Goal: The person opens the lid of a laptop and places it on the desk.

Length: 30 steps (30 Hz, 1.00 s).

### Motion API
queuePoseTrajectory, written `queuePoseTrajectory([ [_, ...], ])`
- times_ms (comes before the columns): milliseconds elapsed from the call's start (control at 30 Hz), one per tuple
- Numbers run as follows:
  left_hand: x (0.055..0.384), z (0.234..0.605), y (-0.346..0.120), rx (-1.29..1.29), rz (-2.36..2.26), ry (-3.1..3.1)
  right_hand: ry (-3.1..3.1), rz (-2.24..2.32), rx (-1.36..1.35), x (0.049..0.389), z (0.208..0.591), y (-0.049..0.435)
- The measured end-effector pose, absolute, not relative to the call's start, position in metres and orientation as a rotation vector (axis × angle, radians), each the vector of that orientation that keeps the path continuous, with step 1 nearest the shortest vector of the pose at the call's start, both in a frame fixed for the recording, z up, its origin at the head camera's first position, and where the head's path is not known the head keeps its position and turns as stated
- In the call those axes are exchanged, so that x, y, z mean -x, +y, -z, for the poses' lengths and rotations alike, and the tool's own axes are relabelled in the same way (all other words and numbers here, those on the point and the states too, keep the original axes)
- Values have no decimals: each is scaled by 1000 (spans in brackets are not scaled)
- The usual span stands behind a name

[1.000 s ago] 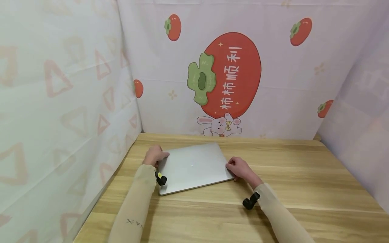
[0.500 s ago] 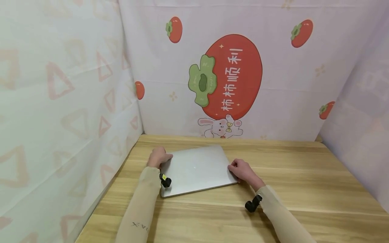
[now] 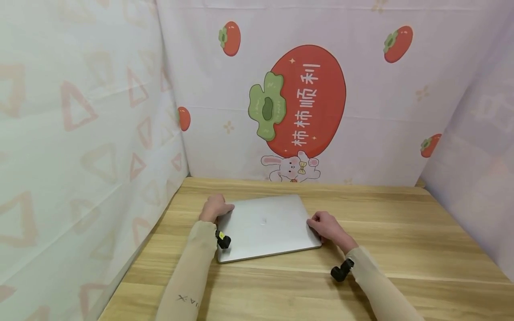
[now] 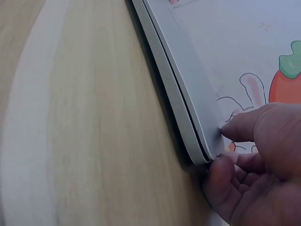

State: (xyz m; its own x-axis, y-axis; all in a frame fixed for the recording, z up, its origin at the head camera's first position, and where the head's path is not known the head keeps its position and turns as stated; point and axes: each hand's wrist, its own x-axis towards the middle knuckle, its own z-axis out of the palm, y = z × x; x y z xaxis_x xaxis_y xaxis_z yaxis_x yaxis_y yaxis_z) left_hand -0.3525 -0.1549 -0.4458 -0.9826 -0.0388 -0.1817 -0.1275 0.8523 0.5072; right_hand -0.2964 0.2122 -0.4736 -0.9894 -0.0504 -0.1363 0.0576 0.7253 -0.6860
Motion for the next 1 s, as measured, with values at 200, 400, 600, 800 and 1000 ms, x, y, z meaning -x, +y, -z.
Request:
queuePoseTrajectory([
  [200,352,446,-147,132,-852,2841,2768,1098,2,294,474,222],
  [400,351,444,-140,111,-820,2832,2750,1084,-3,289,473,227],
  [600,349,438,-136,97,-783,2824,2760,1050,-10,287,470,228],
  [800,347,436,-136,95,-775,2829,2770,1040,18,287,469,228],
  [1000,349,436,-134,63,-777,2839,2754,1074,1,284,468,230],
])
